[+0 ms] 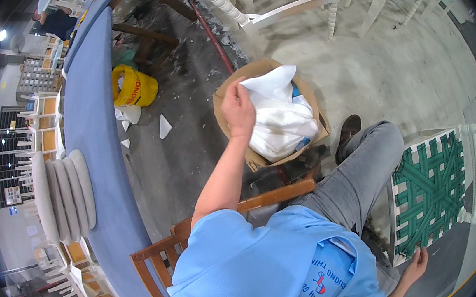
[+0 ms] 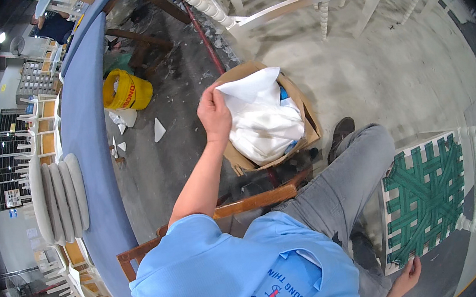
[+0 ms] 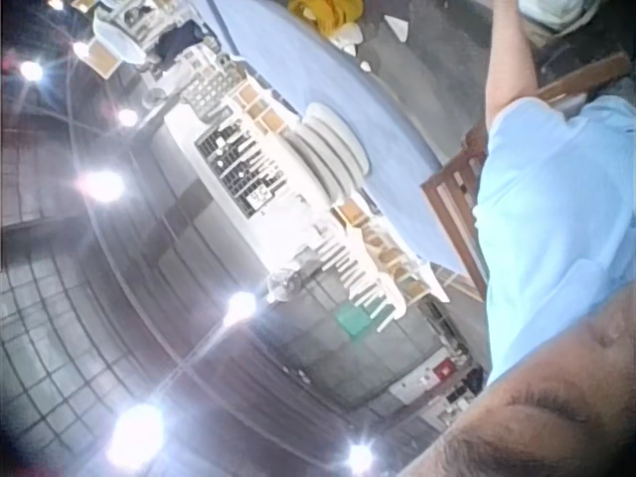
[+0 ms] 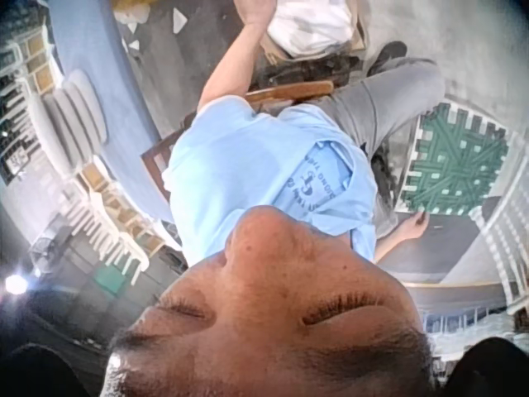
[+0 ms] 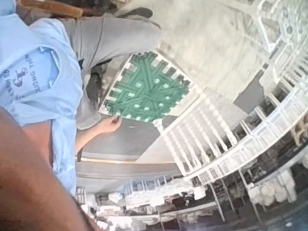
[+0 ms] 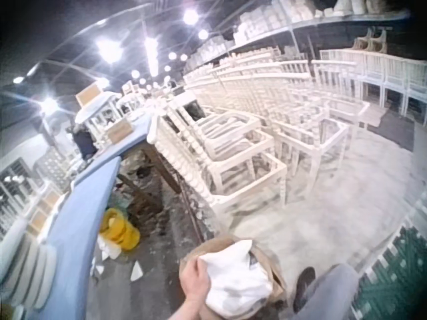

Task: The person weaves green plastic straps into the seat frame of a white wooden chair, using a staple gun to secure the straps at intervals. After completing the woven pattern, the person places a white fabric sheet over the seat and staples it in place.

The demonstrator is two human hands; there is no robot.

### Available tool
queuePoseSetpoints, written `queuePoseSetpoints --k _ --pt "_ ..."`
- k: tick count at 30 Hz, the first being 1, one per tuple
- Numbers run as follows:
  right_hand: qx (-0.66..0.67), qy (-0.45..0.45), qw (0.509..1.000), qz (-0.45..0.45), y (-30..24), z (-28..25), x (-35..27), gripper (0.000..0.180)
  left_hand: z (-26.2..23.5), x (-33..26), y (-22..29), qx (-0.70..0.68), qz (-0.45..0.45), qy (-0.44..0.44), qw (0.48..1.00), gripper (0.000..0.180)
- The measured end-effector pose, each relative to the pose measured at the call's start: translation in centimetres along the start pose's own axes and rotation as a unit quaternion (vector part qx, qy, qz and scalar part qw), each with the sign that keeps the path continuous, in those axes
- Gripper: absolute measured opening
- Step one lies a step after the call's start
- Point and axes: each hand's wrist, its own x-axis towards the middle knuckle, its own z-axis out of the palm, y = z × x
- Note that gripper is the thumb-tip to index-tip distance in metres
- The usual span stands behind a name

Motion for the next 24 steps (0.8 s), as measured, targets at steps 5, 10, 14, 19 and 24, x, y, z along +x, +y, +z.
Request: queuePoseSetpoints --k 5,10,14,19,24 --pt "0.124 -0.068 0.990 0.026 -6.7 7.0 2.6 0.031 4.0 -6.9 6.6 0.007 0.241 -0.172 0.955 0.017" --pt "0.438 -0.300 0.846 0.051 -20.6 12.3 2.6 0.070 6.0 -17.9 13.7 -0.135 0.377 -0.440 0.804 0.033" --pt "0.389 -0.287 0.874 0.051 -20.8 14.0 3.2 0.045 7.5 -23.3 12.9 -0.115 0.403 -0.582 0.697 0.028" --pt "0.405 -0.169 0.897 0.047 -17.6 11.1 2.1 0.021 8.7 -22.4 14.0 -0.113 0.247 -0.746 0.608 0.027" --pt "0.138 -0.045 0.978 -0.149 -16.0 7.7 -0.4 0.023 17.5 -19.6 17.6 -0.094 0.376 -0.481 0.786 0.032"
